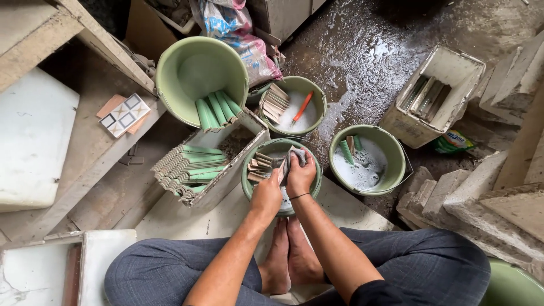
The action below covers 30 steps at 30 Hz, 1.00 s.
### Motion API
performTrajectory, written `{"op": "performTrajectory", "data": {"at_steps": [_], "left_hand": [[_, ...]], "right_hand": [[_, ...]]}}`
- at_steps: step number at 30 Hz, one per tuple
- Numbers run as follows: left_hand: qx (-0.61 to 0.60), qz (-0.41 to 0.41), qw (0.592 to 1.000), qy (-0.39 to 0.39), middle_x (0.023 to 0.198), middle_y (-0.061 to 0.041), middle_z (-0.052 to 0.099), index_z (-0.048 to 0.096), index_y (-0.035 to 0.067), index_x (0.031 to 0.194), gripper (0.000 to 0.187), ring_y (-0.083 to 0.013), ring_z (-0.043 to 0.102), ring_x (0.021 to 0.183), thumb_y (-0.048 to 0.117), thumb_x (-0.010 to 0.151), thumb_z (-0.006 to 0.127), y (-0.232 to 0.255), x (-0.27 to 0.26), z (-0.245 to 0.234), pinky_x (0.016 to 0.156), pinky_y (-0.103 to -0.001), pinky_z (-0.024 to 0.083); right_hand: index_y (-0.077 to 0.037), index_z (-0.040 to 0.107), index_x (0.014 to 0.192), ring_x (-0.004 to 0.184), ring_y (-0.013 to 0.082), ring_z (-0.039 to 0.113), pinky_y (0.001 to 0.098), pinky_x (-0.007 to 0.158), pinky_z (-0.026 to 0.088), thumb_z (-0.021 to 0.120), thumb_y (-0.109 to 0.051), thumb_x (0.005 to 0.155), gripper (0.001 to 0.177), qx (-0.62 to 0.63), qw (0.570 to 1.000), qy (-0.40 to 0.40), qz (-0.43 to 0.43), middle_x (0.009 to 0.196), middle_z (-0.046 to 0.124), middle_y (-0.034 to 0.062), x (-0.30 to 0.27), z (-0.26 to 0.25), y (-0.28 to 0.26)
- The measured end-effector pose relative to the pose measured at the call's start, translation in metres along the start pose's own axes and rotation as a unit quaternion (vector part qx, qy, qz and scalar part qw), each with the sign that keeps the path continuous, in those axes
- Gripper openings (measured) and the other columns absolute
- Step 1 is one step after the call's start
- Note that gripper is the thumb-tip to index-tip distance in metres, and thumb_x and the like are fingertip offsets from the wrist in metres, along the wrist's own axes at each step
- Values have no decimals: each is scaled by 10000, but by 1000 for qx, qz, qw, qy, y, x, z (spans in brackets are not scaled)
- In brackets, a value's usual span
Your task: The person sits cross-legged and scrubs small wooden sticks with a cloth in a bucket of soapy water, then rinses them in a second bucket. The person handles the sticks one at a time, scrubbing and rinsing repeatedly.
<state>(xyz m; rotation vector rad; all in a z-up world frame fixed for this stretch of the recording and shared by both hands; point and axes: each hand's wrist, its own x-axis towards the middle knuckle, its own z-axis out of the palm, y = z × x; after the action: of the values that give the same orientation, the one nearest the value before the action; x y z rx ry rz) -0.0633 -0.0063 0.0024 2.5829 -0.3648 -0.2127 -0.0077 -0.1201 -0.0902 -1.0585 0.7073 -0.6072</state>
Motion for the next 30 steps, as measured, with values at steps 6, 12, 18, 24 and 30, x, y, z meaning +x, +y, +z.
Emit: {"op": "performTrajectory", "data": {"at_steps": [6, 12, 18, 24, 30], "left_hand": [[-11, -40, 999, -17, 894, -270, 721, 578, 82, 1410, 447, -445, 748, 871, 150, 993, 431, -10, 9, 5, 721, -545, 622], [-20, -46, 999, -9, 936, -284, 727, 573, 72, 1410, 446, -458, 742, 901, 143, 990, 441, 3, 3, -20, 752, -551, 623], [-6, -61, 997, -35, 960, -274, 727, 555, 61, 1441, 458, -439, 748, 891, 143, 1010, 422, 4, -6, -17, 705, -535, 638], [-29, -74, 996, -26, 980, -279, 733, 566, 73, 1426, 456, -454, 743, 911, 166, 1003, 422, 7, 4, -27, 738, -552, 628], [-46, -77, 996, -17, 977, -279, 738, 595, 83, 1411, 442, -434, 745, 929, 169, 1006, 440, 0, 1, -11, 734, -544, 633]], "right_hand": [[-56, 519, 1282, 803, 291, 748, 367, 780, 635, 712, 51, 860, 476, 78, 996, -24, 24, 994, 701, 177, -27, 5, 8], [-99, 643, 1125, 770, 160, 704, 294, 723, 611, 797, 8, 743, 427, -35, 998, 10, 44, 862, 737, 106, -34, 1, 25], [-149, 692, 1007, 785, 190, 717, 301, 748, 588, 798, -37, 695, 348, -102, 990, 97, -7, 858, 716, 79, 25, 19, 46], [-118, 693, 1043, 842, 221, 714, 336, 765, 591, 793, -22, 688, 381, -141, 990, 26, 11, 893, 716, 131, -30, 11, 18], [-124, 716, 980, 805, 205, 691, 331, 755, 569, 812, -59, 690, 313, -148, 987, 65, 1, 857, 707, 119, -20, 24, 13]]}}
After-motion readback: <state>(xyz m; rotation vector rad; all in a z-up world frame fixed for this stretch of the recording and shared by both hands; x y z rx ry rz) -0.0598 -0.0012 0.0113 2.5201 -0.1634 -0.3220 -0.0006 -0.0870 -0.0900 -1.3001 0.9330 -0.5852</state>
